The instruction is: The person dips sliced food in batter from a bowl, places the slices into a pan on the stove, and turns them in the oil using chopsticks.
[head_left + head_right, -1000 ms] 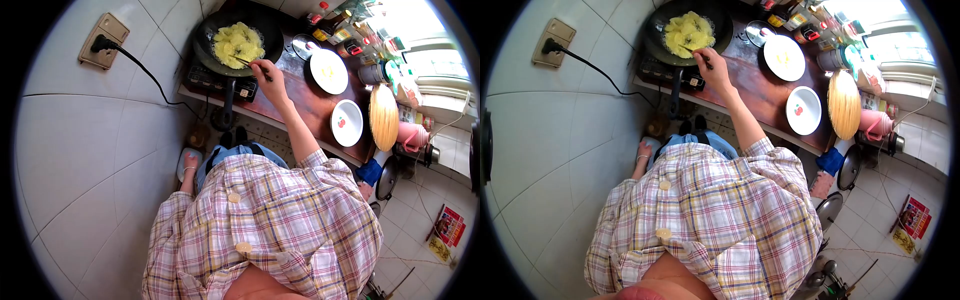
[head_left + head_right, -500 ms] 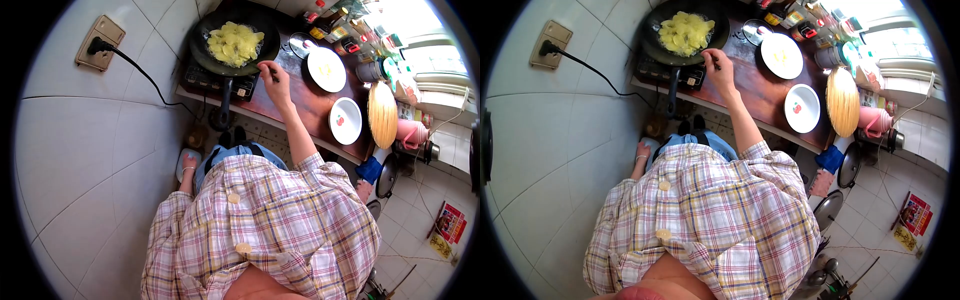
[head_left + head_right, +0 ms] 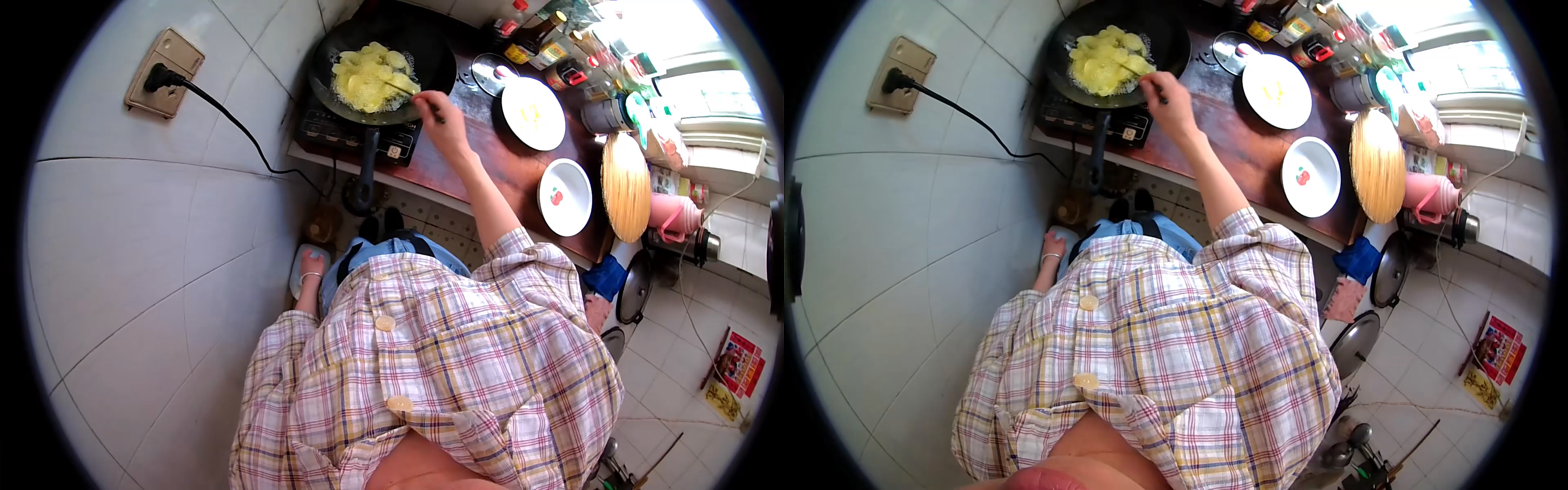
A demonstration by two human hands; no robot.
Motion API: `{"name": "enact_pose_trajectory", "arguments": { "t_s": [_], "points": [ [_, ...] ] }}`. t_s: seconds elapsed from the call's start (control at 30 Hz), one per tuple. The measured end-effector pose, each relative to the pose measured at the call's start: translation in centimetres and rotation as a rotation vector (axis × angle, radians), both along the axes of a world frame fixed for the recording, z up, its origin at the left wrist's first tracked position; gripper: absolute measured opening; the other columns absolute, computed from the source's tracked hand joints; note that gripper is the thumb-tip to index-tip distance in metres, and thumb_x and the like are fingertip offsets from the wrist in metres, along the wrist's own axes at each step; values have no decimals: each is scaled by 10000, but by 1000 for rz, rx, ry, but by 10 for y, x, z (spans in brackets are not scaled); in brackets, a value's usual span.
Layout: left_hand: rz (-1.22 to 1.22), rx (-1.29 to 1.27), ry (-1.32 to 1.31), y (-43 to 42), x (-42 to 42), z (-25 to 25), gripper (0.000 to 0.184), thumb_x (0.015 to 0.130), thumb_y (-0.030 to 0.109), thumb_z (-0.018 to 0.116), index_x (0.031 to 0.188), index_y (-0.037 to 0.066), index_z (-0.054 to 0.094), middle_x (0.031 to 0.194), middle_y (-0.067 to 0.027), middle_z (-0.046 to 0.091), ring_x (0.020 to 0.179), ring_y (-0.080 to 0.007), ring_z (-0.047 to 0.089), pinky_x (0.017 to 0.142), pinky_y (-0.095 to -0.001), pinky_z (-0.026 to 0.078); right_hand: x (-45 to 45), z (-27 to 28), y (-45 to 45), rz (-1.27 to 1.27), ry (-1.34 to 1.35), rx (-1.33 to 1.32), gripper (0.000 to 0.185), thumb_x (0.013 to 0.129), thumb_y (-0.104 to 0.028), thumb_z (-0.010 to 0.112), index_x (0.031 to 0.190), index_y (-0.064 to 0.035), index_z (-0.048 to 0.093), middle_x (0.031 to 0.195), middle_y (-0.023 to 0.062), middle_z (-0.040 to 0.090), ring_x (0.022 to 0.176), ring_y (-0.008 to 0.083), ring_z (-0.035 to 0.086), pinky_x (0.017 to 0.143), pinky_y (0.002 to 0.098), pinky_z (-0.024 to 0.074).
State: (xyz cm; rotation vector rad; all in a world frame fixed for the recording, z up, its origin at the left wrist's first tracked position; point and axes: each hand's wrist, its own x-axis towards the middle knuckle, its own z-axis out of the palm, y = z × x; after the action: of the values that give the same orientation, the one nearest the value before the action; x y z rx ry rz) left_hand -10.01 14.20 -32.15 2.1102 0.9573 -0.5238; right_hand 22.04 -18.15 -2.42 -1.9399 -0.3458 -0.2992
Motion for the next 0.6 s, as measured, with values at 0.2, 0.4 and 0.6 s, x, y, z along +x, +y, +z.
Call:
{"name": "enact_pose_trajectory", "arguments": {
  "t_s": [0.2,0.4,0.6],
  "points": [
    [61,-16,-54,9,-12,-31,496,753,269,633,1148,3,498,961,-194,621,890,-324,602,821,-388,473,20,-10,-17,-183,-35,31,82,840,-100,606,904,-50,613,824,112,614,708,248,600,608,307,470],
    [49,-25,1,1,-12,-1,512,739,258,648,1148,-10,495,992,-202,612,915,-335,594,836,-399,466,-13,4,-6,55,47,-62,85,828,-93,615,902,-50,617,850,113,619,738,251,609,633,298,483],
    [43,-15,-22,7,-21,-21,513,733,238,657,1151,-9,494,1013,-213,607,939,-332,590,854,-396,462,-4,11,-33,-115,111,159,121,897,-100,547,942,-7,609,791,34,618,660,87,596,581,208,465]
  ]
}}
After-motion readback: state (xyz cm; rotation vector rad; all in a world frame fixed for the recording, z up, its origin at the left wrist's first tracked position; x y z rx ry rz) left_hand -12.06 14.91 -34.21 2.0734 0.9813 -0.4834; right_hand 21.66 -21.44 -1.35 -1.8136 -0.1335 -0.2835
